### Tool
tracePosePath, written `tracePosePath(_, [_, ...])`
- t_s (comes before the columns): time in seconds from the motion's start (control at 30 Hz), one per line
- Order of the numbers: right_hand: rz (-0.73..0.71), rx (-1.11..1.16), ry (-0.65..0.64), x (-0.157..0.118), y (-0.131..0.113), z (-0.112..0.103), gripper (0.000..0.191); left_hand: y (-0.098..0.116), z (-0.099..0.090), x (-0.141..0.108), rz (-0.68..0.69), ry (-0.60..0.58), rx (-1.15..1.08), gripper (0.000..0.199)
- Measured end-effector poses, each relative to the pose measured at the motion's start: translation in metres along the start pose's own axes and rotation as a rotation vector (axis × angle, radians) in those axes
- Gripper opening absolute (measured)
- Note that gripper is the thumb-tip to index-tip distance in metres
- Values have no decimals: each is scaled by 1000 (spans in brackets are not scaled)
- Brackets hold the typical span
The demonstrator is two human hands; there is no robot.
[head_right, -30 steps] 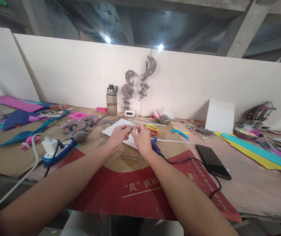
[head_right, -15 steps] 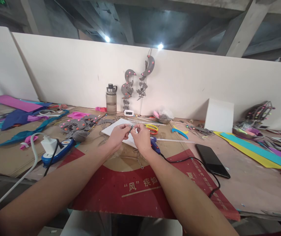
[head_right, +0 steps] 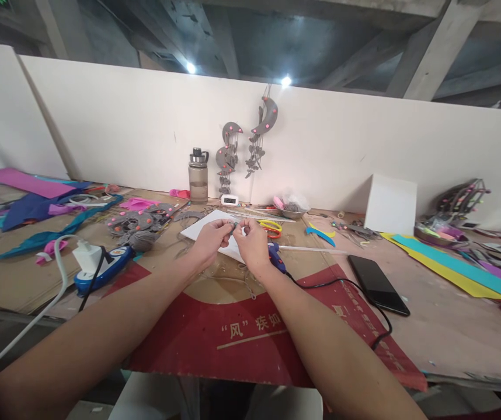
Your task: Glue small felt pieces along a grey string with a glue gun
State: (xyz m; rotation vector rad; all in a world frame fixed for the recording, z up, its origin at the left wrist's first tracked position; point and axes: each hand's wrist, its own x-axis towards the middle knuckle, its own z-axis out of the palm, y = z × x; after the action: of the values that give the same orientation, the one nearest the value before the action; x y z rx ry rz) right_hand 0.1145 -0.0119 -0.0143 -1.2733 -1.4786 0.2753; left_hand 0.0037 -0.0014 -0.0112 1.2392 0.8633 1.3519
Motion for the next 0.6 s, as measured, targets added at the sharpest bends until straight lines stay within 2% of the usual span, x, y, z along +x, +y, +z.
tracePosePath(0.6, [4, -5, 14, 0, -1, 0, 15, 0, 0, 0, 6, -16, -5, 11])
